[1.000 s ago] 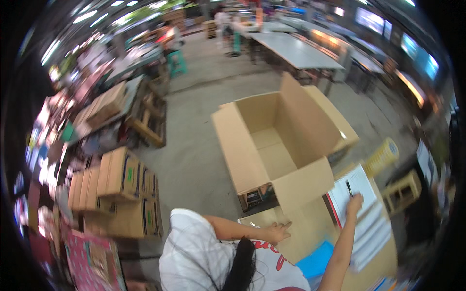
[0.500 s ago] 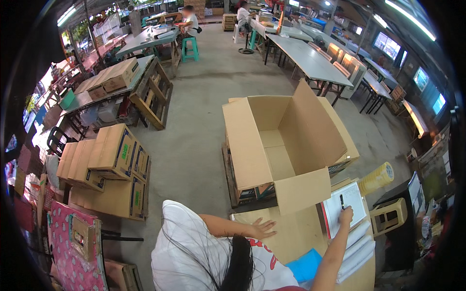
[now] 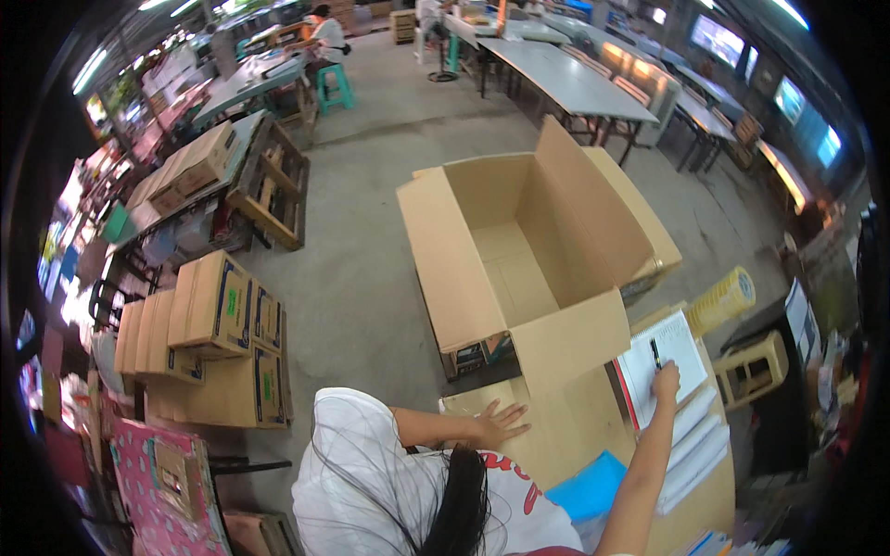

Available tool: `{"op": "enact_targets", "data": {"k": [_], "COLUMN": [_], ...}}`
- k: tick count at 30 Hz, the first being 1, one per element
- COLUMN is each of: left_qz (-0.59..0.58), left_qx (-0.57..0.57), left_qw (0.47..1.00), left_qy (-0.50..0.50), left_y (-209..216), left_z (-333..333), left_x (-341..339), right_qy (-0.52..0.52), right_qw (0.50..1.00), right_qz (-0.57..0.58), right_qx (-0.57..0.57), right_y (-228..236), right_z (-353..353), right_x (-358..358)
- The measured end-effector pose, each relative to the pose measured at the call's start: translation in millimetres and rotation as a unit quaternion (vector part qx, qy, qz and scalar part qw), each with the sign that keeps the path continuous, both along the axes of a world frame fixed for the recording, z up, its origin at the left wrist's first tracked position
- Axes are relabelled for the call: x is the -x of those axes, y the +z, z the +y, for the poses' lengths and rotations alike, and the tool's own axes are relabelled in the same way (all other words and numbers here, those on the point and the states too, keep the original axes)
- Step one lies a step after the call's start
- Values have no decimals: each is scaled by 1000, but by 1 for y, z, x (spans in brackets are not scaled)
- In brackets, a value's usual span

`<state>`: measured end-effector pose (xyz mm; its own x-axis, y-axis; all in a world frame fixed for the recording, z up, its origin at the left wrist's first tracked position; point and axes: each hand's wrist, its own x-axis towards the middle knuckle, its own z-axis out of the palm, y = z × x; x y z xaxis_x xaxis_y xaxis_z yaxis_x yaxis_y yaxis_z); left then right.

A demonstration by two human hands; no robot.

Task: The person writes in a notebook, picks up a wrapped bundle, unwraps a cluster of black thin rods from paper, and places them into a plastic container.

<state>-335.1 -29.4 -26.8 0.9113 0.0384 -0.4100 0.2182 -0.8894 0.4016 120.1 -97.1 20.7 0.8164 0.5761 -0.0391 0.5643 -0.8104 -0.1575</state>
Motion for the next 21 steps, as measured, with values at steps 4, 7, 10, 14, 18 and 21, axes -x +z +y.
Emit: {"op": "enact_targets", "data": {"k": [4, 7, 10, 14, 18, 21], "left_qz": [59, -82, -79, -464, -464, -478], "left_qx": [-99, 94, 253, 262, 153, 32], "left_qw": [993, 992, 960, 820, 826, 831], "left_qy": [-8, 32, 89, 210, 283, 281], "left_y": [-4, 53, 83, 65, 67, 62], "left_z": [-20, -7, 6, 7, 16, 9], "left_x": [-37, -81, -154, -235, -266, -283], "right_qy": [37, -86, -149, -68, -319, -224], "right_qw": [989, 925, 818, 417, 355, 472], "right_qz": [-72, 9, -80, 284, 272, 289], "right_qx": [-122, -369, -550, -861, -835, -802], "right_y": [-47, 17, 30, 45, 84, 47], "right_z": [-38, -4, -61, -116, -103, -124], "right_x": [-51, -11, -20, -26, 0, -11]}}
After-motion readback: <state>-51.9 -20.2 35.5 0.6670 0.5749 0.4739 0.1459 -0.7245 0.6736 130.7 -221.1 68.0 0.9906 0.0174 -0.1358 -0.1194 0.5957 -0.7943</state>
